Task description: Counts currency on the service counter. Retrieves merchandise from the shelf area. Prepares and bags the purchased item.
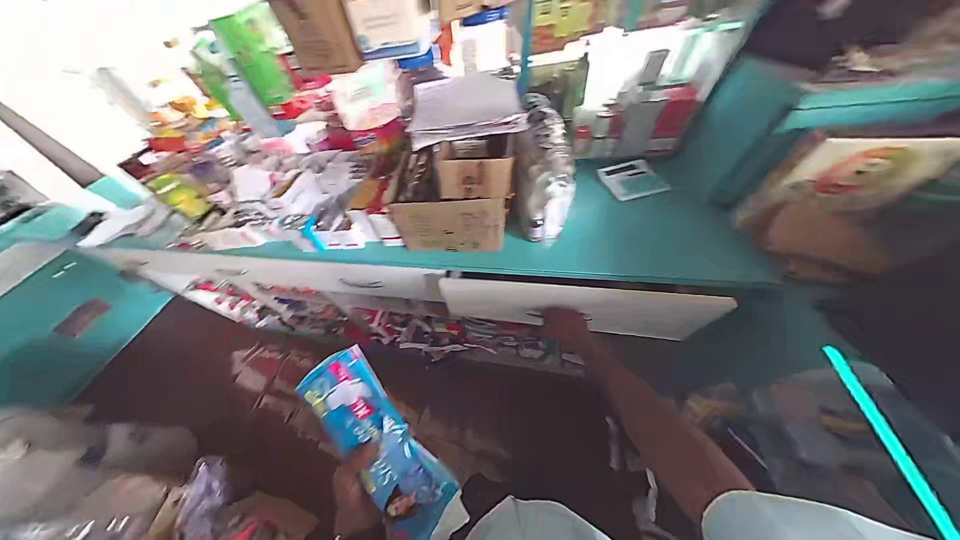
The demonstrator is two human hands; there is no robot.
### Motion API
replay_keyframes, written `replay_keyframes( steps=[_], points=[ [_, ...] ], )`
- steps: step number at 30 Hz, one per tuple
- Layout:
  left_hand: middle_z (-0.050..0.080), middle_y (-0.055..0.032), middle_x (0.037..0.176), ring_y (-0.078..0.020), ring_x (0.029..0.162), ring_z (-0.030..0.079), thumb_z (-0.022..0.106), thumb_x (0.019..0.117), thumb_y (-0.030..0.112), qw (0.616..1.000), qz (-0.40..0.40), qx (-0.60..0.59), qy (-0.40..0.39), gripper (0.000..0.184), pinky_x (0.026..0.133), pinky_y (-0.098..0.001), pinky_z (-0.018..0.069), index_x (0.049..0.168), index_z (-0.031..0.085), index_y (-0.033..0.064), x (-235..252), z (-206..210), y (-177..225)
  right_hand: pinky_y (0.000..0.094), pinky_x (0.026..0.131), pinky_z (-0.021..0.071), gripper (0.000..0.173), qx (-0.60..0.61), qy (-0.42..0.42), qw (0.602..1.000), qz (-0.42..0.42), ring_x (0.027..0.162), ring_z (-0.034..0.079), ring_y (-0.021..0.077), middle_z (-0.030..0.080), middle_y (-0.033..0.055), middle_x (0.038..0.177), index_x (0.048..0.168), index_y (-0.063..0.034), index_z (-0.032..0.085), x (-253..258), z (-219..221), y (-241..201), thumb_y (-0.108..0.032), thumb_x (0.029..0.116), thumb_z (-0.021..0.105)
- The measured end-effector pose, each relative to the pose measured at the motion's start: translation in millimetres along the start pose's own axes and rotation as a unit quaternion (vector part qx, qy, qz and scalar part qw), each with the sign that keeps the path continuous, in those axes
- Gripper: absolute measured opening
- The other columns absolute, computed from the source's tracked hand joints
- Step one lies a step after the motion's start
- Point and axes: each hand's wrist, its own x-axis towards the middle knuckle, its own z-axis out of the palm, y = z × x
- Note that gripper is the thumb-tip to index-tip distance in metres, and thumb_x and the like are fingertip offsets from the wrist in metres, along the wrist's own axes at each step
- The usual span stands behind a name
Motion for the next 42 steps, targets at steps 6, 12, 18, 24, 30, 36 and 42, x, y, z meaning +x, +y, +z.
replay_keyframes(
  steps=[6,12,18,24,30,36,42],
  points=[
    [0.077,0.004,0.083,-0.0033,0.079,0.072,0.066,0.0829,0.012,0.996,-0.049,0.048,0.06,0.013,0.073,-0.0223,0.0597,0.086,0.076,0.0188,15.0,52.1,62.6,0.0672,0.103,0.0433,0.054,0.041,-0.032,0.998,0.02,0.122,0.061,0.0428,0.067,0.0191,0.128,0.129,-0.0146,0.068,-93.1,61.3,-17.2,-0.049,0.0887,0.071],
    [0.076,-0.0107,0.094,-0.0188,0.084,0.075,0.074,0.0806,0.014,0.98,-0.191,-0.016,-0.059,0.028,0.073,-0.0306,0.0629,0.105,0.068,0.0017,75.3,31.1,66.2,0.0599,0.106,0.0446,0.044,0.102,-0.024,0.994,0.014,0.12,0.064,0.0372,0.071,0.0147,0.123,0.129,-0.0172,0.069,-188.9,121.1,-31.6,-0.044,0.094,0.066],
    [0.073,0.0089,0.089,-0.0008,0.083,0.071,0.063,0.0766,-0.003,0.95,-0.167,0.261,-0.038,0.041,0.077,-0.0231,0.0613,0.114,0.054,0.011,83.8,7.1,61.5,0.0593,0.103,0.0494,0.035,0.155,0.02,0.988,0.018,0.111,0.069,0.0347,0.074,0.013,0.112,0.118,-0.0162,0.075,-249.7,159.5,-42.7,-0.042,0.0954,0.065],
    [0.071,-0.0038,0.113,-0.014,0.103,0.071,0.081,0.0765,0.014,0.97,-0.085,0.165,-0.157,0.069,0.09,-0.0355,0.0615,0.134,0.046,0.0039,132.0,8.4,-10.6,0.0605,0.104,0.0465,0.033,0.252,-0.056,0.966,-0.018,0.115,0.067,0.034,0.073,0.0148,0.118,0.122,-0.0131,0.074,-277.4,118.1,-50.3,-0.033,0.0965,0.068],
    [0.072,-0.0051,0.112,-0.0163,0.103,0.071,0.081,0.0829,0.013,0.934,-0.16,0.116,-0.298,0.064,0.092,-0.0384,0.0617,0.135,0.045,0.0004,103.2,103.3,-61.0,0.0395,0.099,0.0585,0.055,0.547,0.232,0.796,-0.118,0.118,0.067,0.021,0.069,0.0113,0.13,0.138,0.0024,0.057,-304.2,10.5,-85.0,-0.036,0.0993,0.066],
    [0.049,-0.0157,0.144,-0.0244,0.132,0.046,0.041,0.1065,0.046,0.799,-0.059,0.321,-0.506,0.057,0.112,-0.0468,0.0387,0.144,0.058,0.0071,58.7,195.4,-112.7,0.0278,0.088,0.0633,0.066,0.531,0.364,0.765,0.023,0.098,0.072,0.0051,0.074,-0.0067,0.11,0.134,-0.0092,0.053,-318.6,-35.8,-63.8,-0.023,0.0784,0.087],
    [0.066,-0.0191,0.128,-0.0366,0.122,0.061,0.059,0.0991,0.051,0.583,-0.053,0.636,-0.503,0.054,0.103,-0.0565,0.049,0.129,0.067,0.0067,77.4,205.8,-200.4,0.028,0.093,0.0602,0.073,0.473,0.538,0.673,0.182,0.106,0.068,0.0064,0.067,-0.0063,0.118,0.14,-0.0096,0.041,-390.9,-52.9,5.4,-0.021,0.0814,0.082]
  ],
)
